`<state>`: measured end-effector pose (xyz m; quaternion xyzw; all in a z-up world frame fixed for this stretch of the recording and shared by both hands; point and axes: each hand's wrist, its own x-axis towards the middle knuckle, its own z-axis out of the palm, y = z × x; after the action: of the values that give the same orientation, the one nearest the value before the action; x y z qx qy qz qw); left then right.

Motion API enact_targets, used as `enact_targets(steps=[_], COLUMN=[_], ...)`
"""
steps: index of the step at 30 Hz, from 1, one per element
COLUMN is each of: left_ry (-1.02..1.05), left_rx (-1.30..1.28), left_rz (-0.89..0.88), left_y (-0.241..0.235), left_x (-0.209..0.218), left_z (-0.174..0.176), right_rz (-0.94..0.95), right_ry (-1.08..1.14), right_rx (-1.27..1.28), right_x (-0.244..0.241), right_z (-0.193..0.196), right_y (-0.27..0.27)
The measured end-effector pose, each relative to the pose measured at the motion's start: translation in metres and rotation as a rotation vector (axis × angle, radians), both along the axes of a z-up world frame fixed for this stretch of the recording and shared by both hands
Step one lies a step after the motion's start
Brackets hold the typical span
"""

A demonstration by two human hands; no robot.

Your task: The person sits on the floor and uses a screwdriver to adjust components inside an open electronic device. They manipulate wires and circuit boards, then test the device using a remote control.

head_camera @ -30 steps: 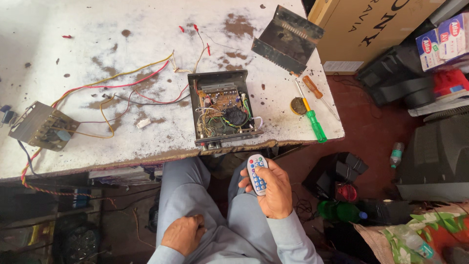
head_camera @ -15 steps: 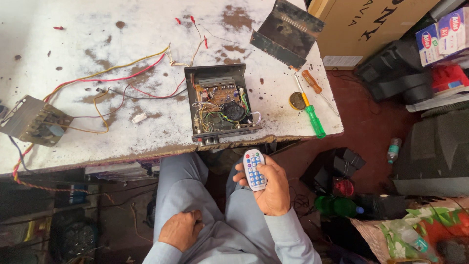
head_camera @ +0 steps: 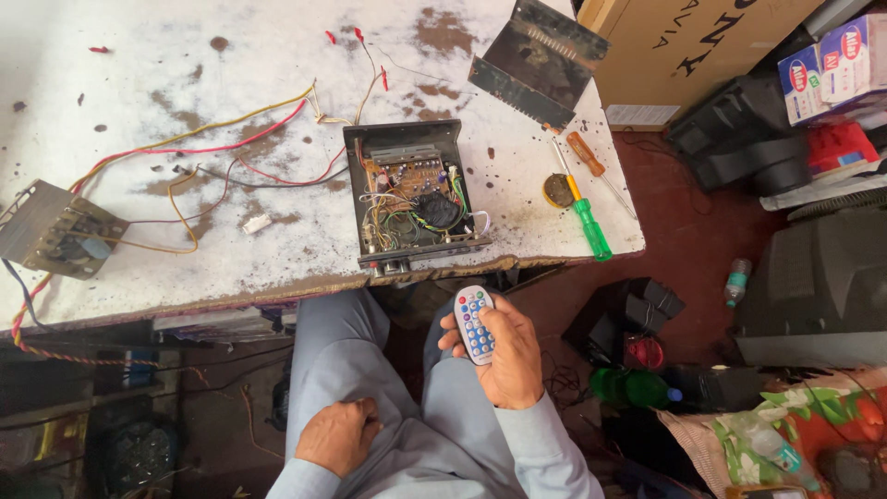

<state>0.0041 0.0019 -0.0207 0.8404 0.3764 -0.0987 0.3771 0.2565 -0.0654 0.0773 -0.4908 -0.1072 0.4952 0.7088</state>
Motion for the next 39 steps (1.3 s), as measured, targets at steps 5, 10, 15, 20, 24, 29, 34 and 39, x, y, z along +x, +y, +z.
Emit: enact_targets(steps=[5,10,15,20,24,29,34,39], left_ry=[-0.014,-0.028,-0.081,-0.413,-0.657,-0.752,-0.548,-0.384], left_rx=[0.005,0.009,0.009,0.122,0.282,0.495,0.539,0.523], left_rz=[0.0,-0.023,-0.012,0.033,0.002,-0.298,-0.545,-0.694], left_y=[-0.001,0.0,0.009,0.035,0.062,0.112,0.145,0.158], left_x=[-0.001,-0.002,0.006,0.034,0.066,0.116,0.164,0.194], left_z=[-0.005,-0.008,0.021,0.094,0.164,0.22,0.235,0.23], right_rz=[-0.013,-0.006,0.007,0.0,0.023,0.045,0.071,0.071], right_ry=[-0.008,-0.011,0.001,0.042,0.057,0.102,0.127,0.137], right_rx=[-0.005,-0.007,-0.026,-0.052,-0.031,-0.006,-0.017,0.0], right_x=[-0.002,-0.001,0.0,0.003,0.008,0.012,0.013,0.012], right_z=[0.001,-0.002,-0.004,-0.004,-0.003,-0.006,-0.008,-0.008], right_y=[-0.001,-0.001,-0.003,-0.004,-0.005,-0.008,-0.007,-0.007])
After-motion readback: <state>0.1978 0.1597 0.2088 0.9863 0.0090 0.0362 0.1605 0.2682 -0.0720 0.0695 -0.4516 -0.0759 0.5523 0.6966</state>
